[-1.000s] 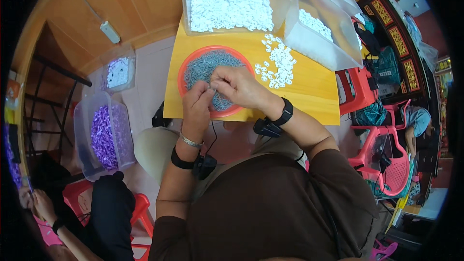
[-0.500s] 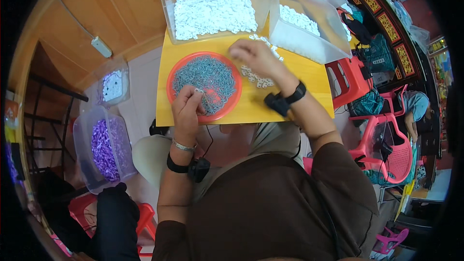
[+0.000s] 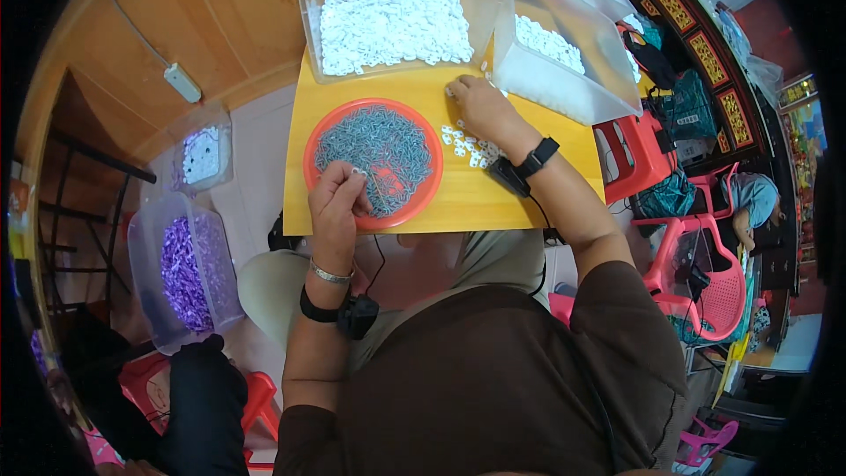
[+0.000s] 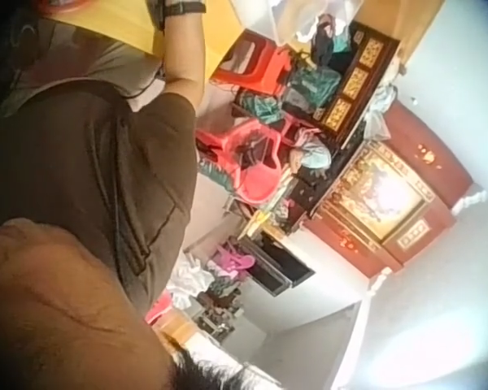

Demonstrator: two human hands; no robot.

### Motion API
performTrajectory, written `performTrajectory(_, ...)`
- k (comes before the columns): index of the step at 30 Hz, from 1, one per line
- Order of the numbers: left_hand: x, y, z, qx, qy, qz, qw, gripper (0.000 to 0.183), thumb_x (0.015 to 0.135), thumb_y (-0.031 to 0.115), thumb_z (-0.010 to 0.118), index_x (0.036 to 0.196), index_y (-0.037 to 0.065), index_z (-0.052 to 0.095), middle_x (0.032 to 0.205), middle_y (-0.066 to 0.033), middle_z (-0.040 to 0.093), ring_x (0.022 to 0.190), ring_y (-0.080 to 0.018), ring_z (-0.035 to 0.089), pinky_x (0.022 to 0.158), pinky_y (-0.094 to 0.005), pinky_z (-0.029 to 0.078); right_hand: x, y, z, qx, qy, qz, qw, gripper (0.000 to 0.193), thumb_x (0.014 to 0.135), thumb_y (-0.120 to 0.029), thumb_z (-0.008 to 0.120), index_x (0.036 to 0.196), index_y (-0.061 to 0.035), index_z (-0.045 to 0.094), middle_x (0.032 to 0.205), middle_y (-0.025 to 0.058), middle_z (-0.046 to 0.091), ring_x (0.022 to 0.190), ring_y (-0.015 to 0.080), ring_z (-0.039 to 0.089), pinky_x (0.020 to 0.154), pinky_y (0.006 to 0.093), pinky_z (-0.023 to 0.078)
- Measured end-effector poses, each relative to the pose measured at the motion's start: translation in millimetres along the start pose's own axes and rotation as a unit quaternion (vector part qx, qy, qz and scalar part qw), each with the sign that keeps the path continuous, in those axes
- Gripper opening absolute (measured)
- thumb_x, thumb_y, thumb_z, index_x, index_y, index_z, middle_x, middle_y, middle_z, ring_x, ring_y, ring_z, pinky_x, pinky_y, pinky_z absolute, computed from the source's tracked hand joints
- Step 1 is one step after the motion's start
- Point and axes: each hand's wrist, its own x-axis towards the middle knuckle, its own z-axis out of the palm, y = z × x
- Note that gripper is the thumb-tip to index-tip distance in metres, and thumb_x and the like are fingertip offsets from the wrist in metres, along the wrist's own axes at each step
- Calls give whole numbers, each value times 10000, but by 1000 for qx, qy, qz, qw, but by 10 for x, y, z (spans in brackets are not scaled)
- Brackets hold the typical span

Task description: Assembling small white plastic parts with grey components on a table.

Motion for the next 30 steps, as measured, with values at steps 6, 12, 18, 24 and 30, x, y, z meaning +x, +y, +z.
performTrajectory(6,11,-6,14,-6,-6,-1,1000,112,878,96,487,778,54,514,615,18,472,542,-59,448,503,-186,348,-187,-14,-401,115,5,-12,993,238,794,-95,556,1015,-27,611,1059,166,587,1007,337,543,848,393,449)
performTrajectory(12,4,6,-47,-10,-7,9,1000,120,886,117,478,803,39,517,632,-12,489,556,-93,469,525,-203,389,-383,416,-457,61,10,90,994,245,834,-178,505,980,-33,638,973,203,613,885,374,581,799,433,462)
performTrajectory(18,24,25,-27,-16,3,9,1000,110,885,102,482,802,40,518,625,-4,486,551,-84,463,517,-199,383,-366,359,-339,-32,-55,78,995,240,799,-134,527,993,-33,626,911,212,611,853,360,596,777,417,480)
performTrajectory(24,7,51,-44,-35,11,12,999,94,881,80,487,809,31,522,621,-6,484,557,-83,460,525,-204,387,-214,97,-273,11,-20,32,999,207,784,-122,552,960,-34,614,925,184,595,868,341,585,761,418,480)
performTrajectory(30,-22,148,-44,-31,11,30,999,92,880,81,487,815,29,525,617,-4,485,557,-82,458,530,-202,385,10,103,-357,-56,16,26,998,199,792,-90,513,955,-12,597,887,178,599,824,335,598,713,413,495)
